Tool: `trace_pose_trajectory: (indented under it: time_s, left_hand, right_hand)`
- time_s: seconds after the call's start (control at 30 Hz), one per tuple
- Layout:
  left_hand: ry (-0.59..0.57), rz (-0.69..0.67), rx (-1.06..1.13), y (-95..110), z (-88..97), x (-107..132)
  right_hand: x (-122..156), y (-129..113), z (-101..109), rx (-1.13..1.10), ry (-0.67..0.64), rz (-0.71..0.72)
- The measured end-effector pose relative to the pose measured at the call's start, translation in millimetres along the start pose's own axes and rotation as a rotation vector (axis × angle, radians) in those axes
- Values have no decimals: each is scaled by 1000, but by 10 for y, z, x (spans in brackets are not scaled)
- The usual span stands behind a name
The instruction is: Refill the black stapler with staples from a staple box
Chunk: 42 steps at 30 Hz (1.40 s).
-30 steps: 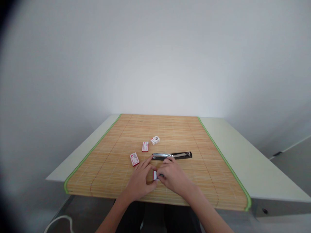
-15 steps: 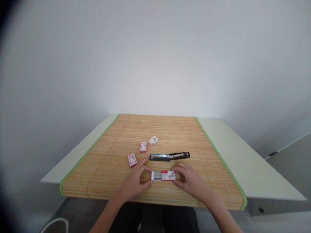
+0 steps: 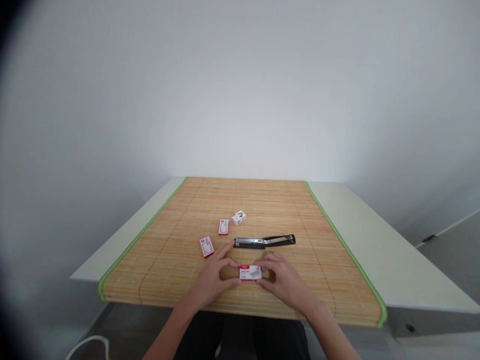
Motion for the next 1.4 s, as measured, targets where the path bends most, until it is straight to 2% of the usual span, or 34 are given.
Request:
trace_pose_trajectory:
  time_s: [0.13, 0.3, 0.33, 0.4, 0.5, 0.6, 0.73, 0.87, 1.0, 1.1, 1.27, 1.4]
  left_hand:
    - [4, -10, -26, -17, -4, 16]
    - [15, -19, -129, 63, -51, 24]
    - [22, -23, -166, 91, -69, 23]
    - [42, -28, -236, 142, -109, 18]
    - [71, -34, -298, 183, -152, 16]
    - [79, -47, -316, 182, -163, 18]
    - [76, -49, -326, 168, -164, 19]
    - [77, -46, -346, 182, -175, 23]
    - [76, -59, -354, 190, -178, 30]
    - [78, -52, -358, 180, -167, 23]
    - [83, -73, -347, 190, -175, 45]
    - [129, -135, -229, 152, -170, 157]
  right_hand:
    - [100, 90, 47, 16, 82, -45]
    - [234, 553, 257, 28, 524, -303]
    - [227, 658, 284, -34, 560, -346]
    - [171, 826, 301, -249, 524, -391]
    - [28, 932, 277, -539, 351, -371]
    - [-118, 916, 283, -619, 315, -326]
    - [-323, 797, 362, -594, 338, -233]
    - [-608, 512, 376, -509, 249, -127]
    - [-923, 126, 223, -206, 163, 38]
    - [-1059, -34, 78, -12, 157, 92]
    - [-956, 83, -23, -22, 164, 105]
    - [-705, 311, -120, -129, 241, -16]
Point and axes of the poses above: each hand's wrist, its own x-axis away from the middle knuckle, its own z-axis out of the back of the hand, y = z × x, the point moved 1 cm from there along -x, towards the middle knuckle, and after that the axes turned 14 degrees about x, right-handed, at the moved point
